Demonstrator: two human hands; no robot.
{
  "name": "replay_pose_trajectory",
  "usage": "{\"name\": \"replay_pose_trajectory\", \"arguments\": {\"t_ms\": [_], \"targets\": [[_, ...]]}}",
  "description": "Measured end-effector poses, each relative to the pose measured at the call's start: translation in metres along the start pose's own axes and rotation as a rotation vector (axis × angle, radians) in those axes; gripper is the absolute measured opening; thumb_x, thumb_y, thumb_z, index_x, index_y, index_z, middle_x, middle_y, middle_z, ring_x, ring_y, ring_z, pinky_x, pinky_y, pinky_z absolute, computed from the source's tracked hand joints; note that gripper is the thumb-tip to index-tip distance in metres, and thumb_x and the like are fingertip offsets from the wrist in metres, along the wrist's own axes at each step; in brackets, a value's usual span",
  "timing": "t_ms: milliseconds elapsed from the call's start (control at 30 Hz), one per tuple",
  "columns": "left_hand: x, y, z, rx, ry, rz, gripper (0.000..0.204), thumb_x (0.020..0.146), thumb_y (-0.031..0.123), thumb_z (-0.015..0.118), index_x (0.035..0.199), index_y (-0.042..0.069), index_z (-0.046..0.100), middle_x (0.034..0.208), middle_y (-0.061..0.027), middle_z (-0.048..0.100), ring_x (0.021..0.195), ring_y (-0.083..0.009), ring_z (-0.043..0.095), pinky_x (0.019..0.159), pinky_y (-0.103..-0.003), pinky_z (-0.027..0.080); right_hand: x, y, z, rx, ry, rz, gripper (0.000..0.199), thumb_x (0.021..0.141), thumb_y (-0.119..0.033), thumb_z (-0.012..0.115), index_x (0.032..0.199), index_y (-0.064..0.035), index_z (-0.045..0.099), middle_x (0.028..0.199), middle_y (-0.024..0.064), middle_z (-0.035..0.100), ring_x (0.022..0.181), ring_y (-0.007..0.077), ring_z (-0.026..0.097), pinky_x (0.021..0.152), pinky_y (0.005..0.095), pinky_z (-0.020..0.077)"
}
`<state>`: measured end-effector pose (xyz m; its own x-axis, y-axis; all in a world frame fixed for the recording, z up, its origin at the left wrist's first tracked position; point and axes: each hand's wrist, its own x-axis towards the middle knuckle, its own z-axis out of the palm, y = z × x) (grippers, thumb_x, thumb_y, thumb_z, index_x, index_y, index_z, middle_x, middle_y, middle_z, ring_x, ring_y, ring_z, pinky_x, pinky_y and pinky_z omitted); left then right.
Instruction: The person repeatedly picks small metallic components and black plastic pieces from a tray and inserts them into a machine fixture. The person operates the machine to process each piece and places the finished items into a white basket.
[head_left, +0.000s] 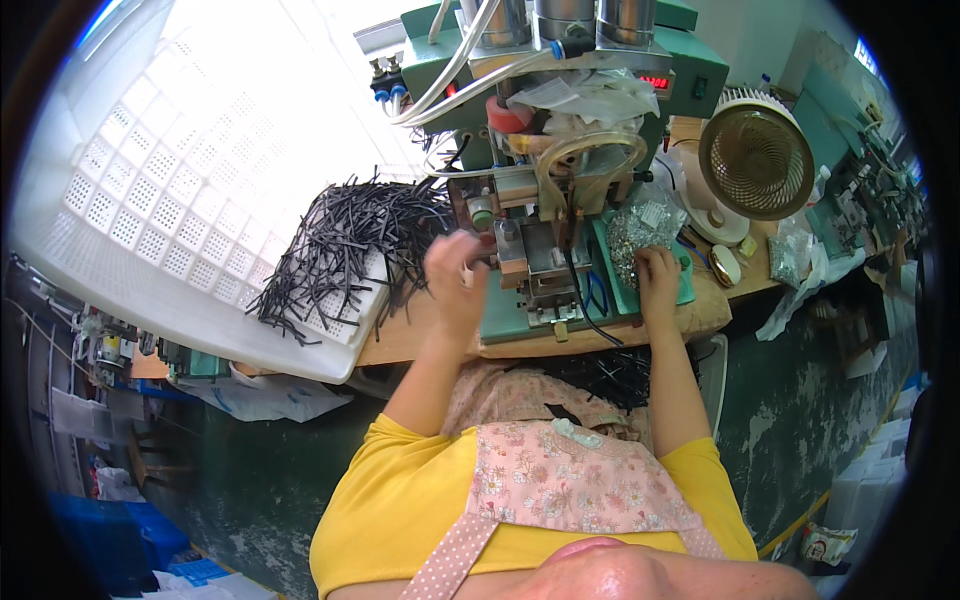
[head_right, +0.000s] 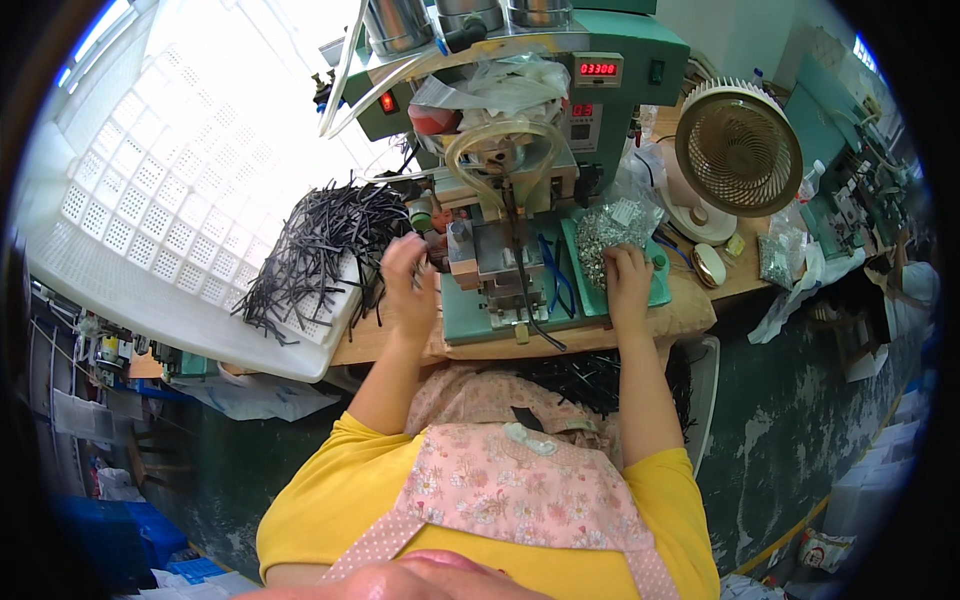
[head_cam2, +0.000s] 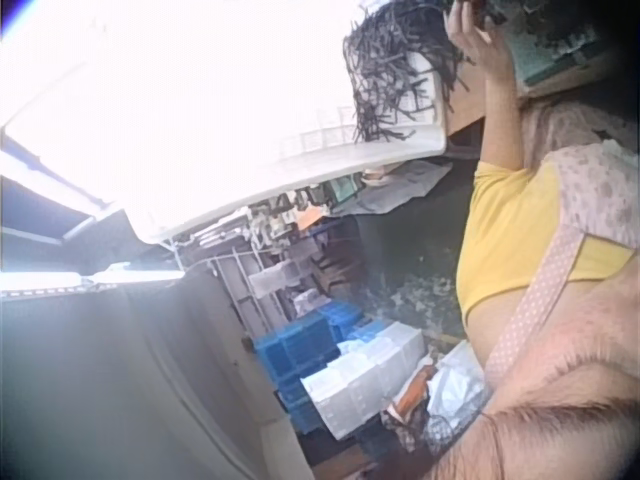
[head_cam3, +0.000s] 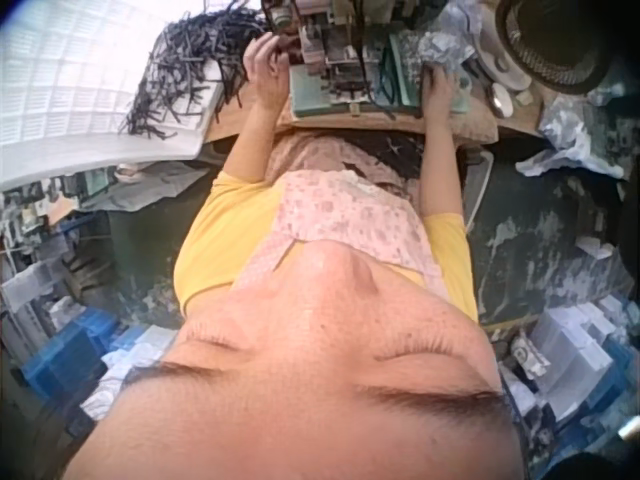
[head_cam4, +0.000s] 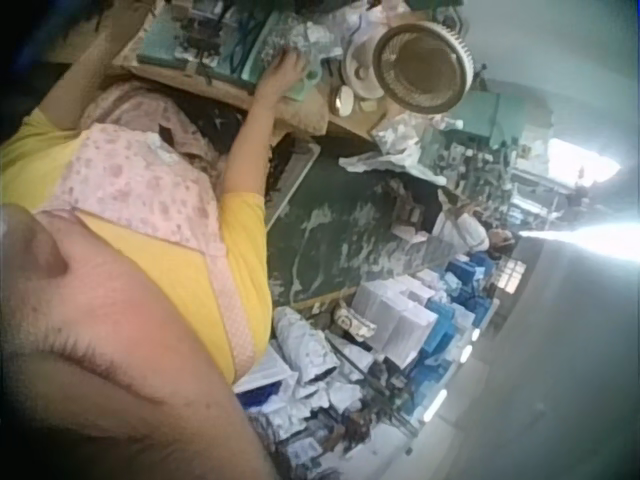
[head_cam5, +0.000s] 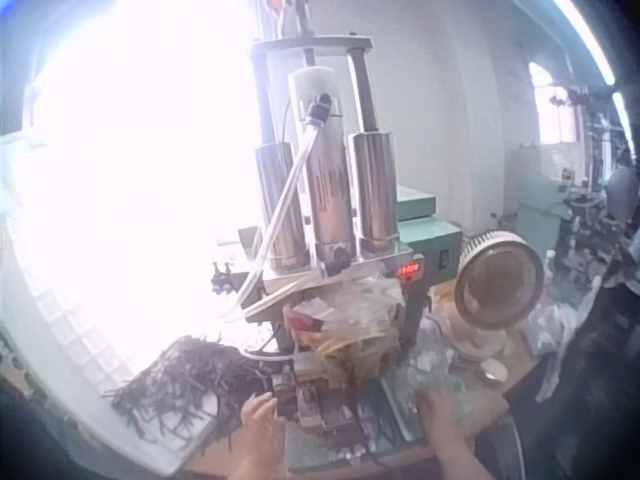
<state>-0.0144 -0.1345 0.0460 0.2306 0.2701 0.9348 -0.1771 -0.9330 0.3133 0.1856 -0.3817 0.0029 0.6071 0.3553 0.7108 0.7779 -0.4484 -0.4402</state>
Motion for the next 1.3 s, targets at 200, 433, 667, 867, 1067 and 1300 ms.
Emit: {"name": "replay_pose_trajectory", "arguments": {"t_ms": [200, 433, 667, 867, 1067, 1300], "targets": [[0.014, -0.141, -0.017, 0.723, -0.496, -0.116, 0.013, 0.087, 0.021, 0.061, 0.096, 0.012, 0.065, 0.097, -0.0035, 0.066, 0.1, -0.0226, 0.058, 0.098, -0.041, 0.035, -0.003, -0.002, 0.002, 0.064, 0.026, 0.077, 0.017, 0.082, -0.002, 0.068, 0.099, -0.0045, 0.066, 0.106, 0.0127, 0.062, 0.097, 0.0309, 0.06, 0.081, 0.0377, 0.0488], [0.021, -0.163, -0.024, 0.871, -0.69, 0.011, 0.008, 0.077, 0.014, 0.064, 0.085, 0.013, 0.062, 0.087, -0.0028, 0.059, 0.095, -0.0229, 0.055, 0.087, -0.039, 0.038, -0.004, -0.001, 0.001, 0.151, 0.003, 0.186, 0.013, 0.083, -0.003, 0.066, 0.097, -0.0049, 0.065, 0.108, 0.0119, 0.062, 0.097, 0.0302, 0.061, 0.081, 0.0384, 0.0481], [0.015, -0.116, -0.067, 0.66, -0.625, -0.304, 0.01, 0.091, 0.014, 0.055, 0.095, 0.006, 0.058, 0.087, -0.009, 0.064, 0.082, -0.0259, 0.062, 0.072, -0.038, 0.049, -0.001, 0.001, -0.002, -0.049, 0.012, -0.048, 0.014, 0.082, -0.005, 0.065, 0.096, -0.0085, 0.063, 0.101, 0.0085, 0.063, 0.093, 0.0275, 0.059, 0.082, 0.0394, 0.0378], [0.001, -0.067, -0.059, 0.039, -0.376, -0.82, 0.02, 0.101, 0.02, 0.047, 0.11, 0.003, 0.053, 0.081, -0.0089, 0.066, 0.061, -0.0144, 0.066, 0.051, -0.027, 0.049, 0.006, -0.031, -0.009, 0.156, -0.066, 0.161, 0.013, 0.085, -0.007, 0.063, 0.098, -0.0064, 0.064, 0.094, 0.0105, 0.065, 0.088, 0.0281, 0.061, 0.079, 0.037, 0.0431], [0.028, 0.001, -0.036, -0.325, -0.163, -0.642, 0.027, 0.103, 0.025, 0.044, 0.113, 0.003, 0.056, 0.089, -0.0047, 0.066, 0.068, -0.0041, 0.058, 0.055, -0.018, 0.043, 0.041, -0.095, -0.027, 0.559, -0.105, 0.194, 0.014, 0.086, -0.006, 0.064, 0.099, -0.0022, 0.063, 0.096, 0.0099, 0.066, 0.092, 0.0236, 0.063, 0.082, 0.0327, 0.0476], [0.086, 0.06, -0.023, -0.494, -0.196, -0.526, 0.018, 0.099, 0.013, 0.051, 0.106, 0.0, 0.061, 0.09, -0.0066, 0.068, 0.065, -0.0061, 0.058, 0.059, -0.019, 0.047, 0.053, -0.13, -0.017, 0.743, -0.255, 0.35, 0.019, 0.083, -0.007, 0.069, 0.1, -0.0028, 0.061, 0.095, 0.0053, 0.065, 0.092, 0.017, 0.062, 0.083, 0.0302, 0.0471]]}}
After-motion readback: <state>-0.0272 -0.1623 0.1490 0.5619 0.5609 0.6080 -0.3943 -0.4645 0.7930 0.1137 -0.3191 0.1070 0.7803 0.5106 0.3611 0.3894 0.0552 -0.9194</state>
